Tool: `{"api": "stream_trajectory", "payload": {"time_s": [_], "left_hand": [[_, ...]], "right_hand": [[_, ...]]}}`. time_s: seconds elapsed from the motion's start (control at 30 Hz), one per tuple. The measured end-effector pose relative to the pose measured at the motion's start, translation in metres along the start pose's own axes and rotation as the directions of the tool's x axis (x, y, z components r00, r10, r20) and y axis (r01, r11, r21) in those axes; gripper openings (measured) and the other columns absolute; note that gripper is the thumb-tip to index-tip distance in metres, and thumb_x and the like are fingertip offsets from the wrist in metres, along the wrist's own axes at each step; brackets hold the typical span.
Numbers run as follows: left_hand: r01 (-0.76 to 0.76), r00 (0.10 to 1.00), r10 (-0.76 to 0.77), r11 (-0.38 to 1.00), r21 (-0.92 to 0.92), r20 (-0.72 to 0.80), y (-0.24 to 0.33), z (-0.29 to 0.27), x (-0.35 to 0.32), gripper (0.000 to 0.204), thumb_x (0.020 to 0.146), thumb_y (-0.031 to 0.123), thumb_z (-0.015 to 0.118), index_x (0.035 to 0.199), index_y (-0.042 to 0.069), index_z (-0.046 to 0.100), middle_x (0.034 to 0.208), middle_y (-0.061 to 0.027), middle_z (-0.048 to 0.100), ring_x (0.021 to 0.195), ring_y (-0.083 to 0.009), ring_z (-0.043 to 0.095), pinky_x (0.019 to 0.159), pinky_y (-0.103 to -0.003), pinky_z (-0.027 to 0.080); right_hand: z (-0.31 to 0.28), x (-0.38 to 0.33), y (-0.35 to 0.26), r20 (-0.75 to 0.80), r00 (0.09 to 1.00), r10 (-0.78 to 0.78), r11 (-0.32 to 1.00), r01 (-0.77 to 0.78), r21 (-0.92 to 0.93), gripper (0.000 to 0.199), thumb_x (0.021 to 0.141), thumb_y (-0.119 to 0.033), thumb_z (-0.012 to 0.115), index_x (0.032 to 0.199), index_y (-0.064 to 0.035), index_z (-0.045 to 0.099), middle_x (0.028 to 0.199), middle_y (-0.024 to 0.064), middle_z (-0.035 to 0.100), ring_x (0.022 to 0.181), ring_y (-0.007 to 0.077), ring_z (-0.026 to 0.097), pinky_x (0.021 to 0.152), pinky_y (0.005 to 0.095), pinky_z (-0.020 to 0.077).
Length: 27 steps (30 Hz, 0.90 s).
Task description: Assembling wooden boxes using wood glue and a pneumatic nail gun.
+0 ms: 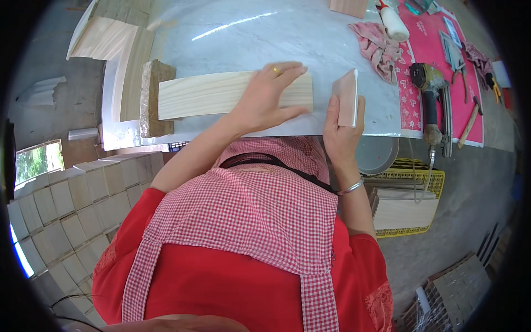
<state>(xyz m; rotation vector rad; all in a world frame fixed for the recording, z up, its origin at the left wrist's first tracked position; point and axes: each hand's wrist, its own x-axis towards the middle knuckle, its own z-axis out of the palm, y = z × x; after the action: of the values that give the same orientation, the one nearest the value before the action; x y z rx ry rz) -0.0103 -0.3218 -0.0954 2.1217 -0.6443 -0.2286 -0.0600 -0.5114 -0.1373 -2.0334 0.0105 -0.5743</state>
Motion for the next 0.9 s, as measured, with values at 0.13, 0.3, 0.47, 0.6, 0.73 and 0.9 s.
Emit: {"api": "stream_trajectory", "payload": {"time_s": [0.13,0.3,0.47,0.6,0.73,0.9], "left_hand": [[-0.134,0.982,0.191,0.74,0.659,-0.015,-0.006,0.012,0.025,0.086,0.068,0.054,0.08,0.132,0.002,0.054,0.125,-0.0162,0.057,0.107,-0.0327,0.06,0.092,-0.044,0.047],[-0.039,0.994,-0.034,0.773,0.633,0.103,0.001,0.005,0.033,0.084,0.061,0.051,0.083,0.125,0.002,0.058,0.117,-0.017,0.057,0.101,-0.0337,0.06,0.089,-0.045,0.047],[-0.137,0.987,0.159,0.862,0.488,-0.004,0.02,-0.032,0.02,0.086,0.057,0.046,0.086,0.123,0.0,0.057,0.116,-0.018,0.057,0.098,-0.0346,0.06,0.087,-0.042,0.048],[-0.17,0.977,0.21,0.872,0.46,-0.037,0.032,-0.051,0.015,0.086,0.056,0.042,0.087,0.122,-0.003,0.056,0.114,-0.0183,0.057,0.095,-0.0354,0.06,0.085,-0.042,0.049],[-0.173,0.975,0.216,0.877,0.448,-0.046,0.032,-0.056,0.02,0.087,0.055,0.04,0.088,0.122,-0.004,0.055,0.112,-0.0189,0.057,0.095,-0.0355,0.06,0.085,-0.042,0.049],[-0.166,0.979,0.203,0.886,0.433,-0.039,0.03,-0.055,0.024,0.086,0.055,0.04,0.088,0.121,-0.005,0.055,0.112,-0.0189,0.058,0.097,-0.0353,0.06,0.086,-0.042,0.05]], "right_hand": [[-0.002,-0.007,0.013,0.031,0.999,-0.04,0.998,0.042,-0.051,0.022,0.092,-0.01,0.063,0.11,0.0018,0.06,0.097,0.0151,0.055,0.075,0.0319,0.058,0.068,0.0404,0.0492],[0.001,-0.006,0.006,0.108,0.994,0.027,0.992,-0.013,-0.128,0.028,0.092,-0.01,0.063,0.117,-0.0001,0.059,0.098,0.0156,0.057,0.077,0.0354,0.061,0.066,0.0412,0.0498],[0.025,0.004,0.0,0.143,0.989,-0.032,0.987,0.054,-0.153,0.04,0.087,-0.012,0.066,0.125,-0.003,0.057,0.099,0.0129,0.059,0.079,0.0339,0.062,0.065,0.0413,0.0478],[0.048,0.009,-0.003,0.163,0.978,-0.129,0.963,0.163,-0.214,0.053,0.078,-0.015,0.07,0.128,-0.0057,0.056,0.1,0.0094,0.058,0.079,0.0288,0.061,0.066,0.0405,0.0427],[0.061,0.011,-0.005,0.171,0.975,-0.145,0.952,0.184,-0.243,0.06,0.072,-0.019,0.072,0.128,-0.0073,0.056,0.099,0.0075,0.059,0.081,0.0255,0.06,0.068,0.0383,0.0373],[0.062,0.011,-0.005,0.18,0.978,-0.108,0.941,0.159,-0.3,0.059,0.072,-0.022,0.072,0.127,-0.007,0.057,0.098,0.0067,0.059,0.081,0.024,0.061,0.069,0.0374,0.0358]]}}
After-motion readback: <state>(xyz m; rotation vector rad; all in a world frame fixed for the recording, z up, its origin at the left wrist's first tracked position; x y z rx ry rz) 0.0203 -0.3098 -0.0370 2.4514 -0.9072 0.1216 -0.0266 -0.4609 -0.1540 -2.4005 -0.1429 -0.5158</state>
